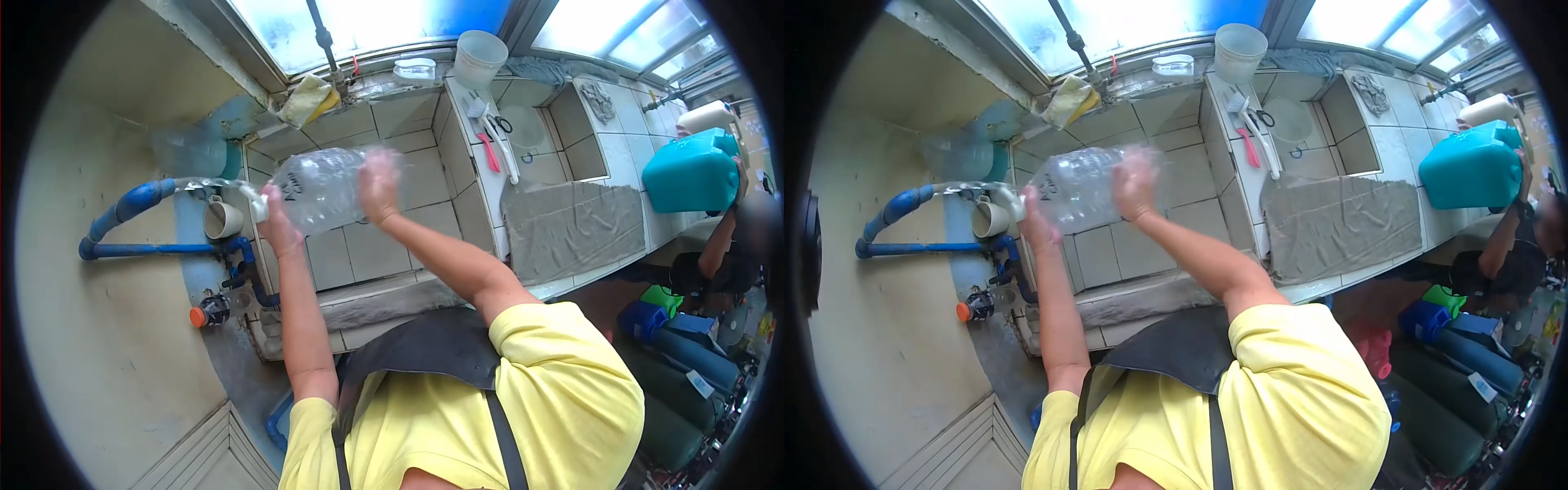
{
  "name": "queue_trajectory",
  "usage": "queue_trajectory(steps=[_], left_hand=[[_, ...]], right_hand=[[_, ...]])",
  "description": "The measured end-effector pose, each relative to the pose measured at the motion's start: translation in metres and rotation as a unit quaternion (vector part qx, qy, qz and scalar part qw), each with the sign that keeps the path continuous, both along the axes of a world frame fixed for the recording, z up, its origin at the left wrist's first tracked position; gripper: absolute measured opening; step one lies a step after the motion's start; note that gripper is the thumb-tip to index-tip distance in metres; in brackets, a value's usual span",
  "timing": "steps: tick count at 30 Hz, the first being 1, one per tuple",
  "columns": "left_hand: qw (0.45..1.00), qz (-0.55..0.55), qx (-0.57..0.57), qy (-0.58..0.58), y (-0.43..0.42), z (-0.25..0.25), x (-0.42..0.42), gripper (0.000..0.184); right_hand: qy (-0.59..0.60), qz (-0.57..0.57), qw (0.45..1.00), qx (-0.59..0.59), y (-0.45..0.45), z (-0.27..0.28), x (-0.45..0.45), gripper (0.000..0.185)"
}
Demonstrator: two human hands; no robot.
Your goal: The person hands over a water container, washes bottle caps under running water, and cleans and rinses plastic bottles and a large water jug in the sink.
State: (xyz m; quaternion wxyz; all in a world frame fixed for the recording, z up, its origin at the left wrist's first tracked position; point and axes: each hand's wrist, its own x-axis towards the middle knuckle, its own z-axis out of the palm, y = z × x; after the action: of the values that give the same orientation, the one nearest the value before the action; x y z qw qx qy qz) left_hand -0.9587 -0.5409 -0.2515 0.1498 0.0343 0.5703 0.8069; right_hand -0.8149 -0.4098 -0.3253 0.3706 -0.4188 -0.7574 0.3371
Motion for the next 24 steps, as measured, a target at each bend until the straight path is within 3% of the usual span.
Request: queue_trajectory(steps=[1, 3, 4, 7, 9, 10, 12, 14, 16, 17, 18, 19, 21, 22, 24], left_hand=[[0.998, -0.014, -0.027, 0.055, 0.006, 0.004, 0.004, 0.046], [0.982, -0.041, -0.078, 0.164, 0.017, 0.015, 0.011, 0.044], [0.982, -0.044, -0.077, 0.165, 0.016, 0.020, 0.008, 0.044], [0.982, -0.133, 0.039, 0.128, -0.010, 0.039, -0.018, 0.036], [0.983, -0.132, 0.051, 0.118, -0.019, 0.042, -0.023, 0.034], [0.984, -0.131, 0.066, 0.105, -0.021, 0.042, -0.025, 0.031], [0.983, -0.132, 0.085, 0.093, -0.028, 0.042, -0.023, 0.029], [0.979, -0.150, 0.110, 0.088, -0.034, 0.042, -0.019, 0.029], [0.975, -0.165, 0.123, 0.083, -0.027, 0.048, -0.017, 0.030], [0.958, -0.215, 0.100, 0.160, -0.024, 0.054, -0.017, 0.032], [0.933, -0.261, 0.077, 0.237, -0.022, 0.065, -0.015, 0.034], [0.899, -0.303, 0.052, 0.312, -0.019, 0.076, -0.013, 0.036], [0.891, -0.323, 0.032, 0.317, -0.007, 0.099, -0.009, 0.035], [0.882, -0.344, 0.007, 0.321, 0.000, 0.110, -0.008, 0.035], [0.874, -0.363, -0.020, 0.323, 0.003, 0.111, -0.010, 0.035]], right_hand=[[0.001, -0.003, 1.000, 0.000, -0.014, 0.017, 0.001, 0.059], [0.124, 0.165, 0.978, -0.022, -0.032, 0.053, 0.006, 0.059], [0.124, 0.163, 0.978, -0.021, -0.023, 0.048, 0.009, 0.059], [-0.124, 0.154, 0.980, -0.021, 0.040, 0.021, 0.018, 0.068], [-0.040, 0.148, 0.914, -0.375, 0.072, 0.014, 0.027, 0.081], [-0.039, 0.149, 0.915, -0.372, 0.075, 0.008, 0.028, 0.081], [0.031, 0.070, 0.836, -0.544, 0.079, -0.005, 0.030, 0.086], [0.072, 0.027, 0.786, -0.613, 0.090, -0.002, 0.036, 0.088], [0.038, 0.090, 0.722, -0.685, 0.086, 0.004, 0.052, 0.089], [0.018, 0.122, 0.685, -0.718, 0.083, 0.006, 0.059, 0.089], [0.017, 0.119, 0.687, -0.717, 0.080, 0.005, 0.064, 0.089], [-0.077, 0.126, 0.749, -0.646, 0.077, 0.000, 0.066, 0.087], [-0.260, 0.137, 0.833, -0.469, 0.078, -0.005, 0.064, 0.083], [-0.263, 0.139, 0.833, -0.466, 0.085, 0.005, 0.062, 0.083], [-0.340, 0.165, 0.909, -0.176, 0.107, 0.035, 0.059, 0.070]])
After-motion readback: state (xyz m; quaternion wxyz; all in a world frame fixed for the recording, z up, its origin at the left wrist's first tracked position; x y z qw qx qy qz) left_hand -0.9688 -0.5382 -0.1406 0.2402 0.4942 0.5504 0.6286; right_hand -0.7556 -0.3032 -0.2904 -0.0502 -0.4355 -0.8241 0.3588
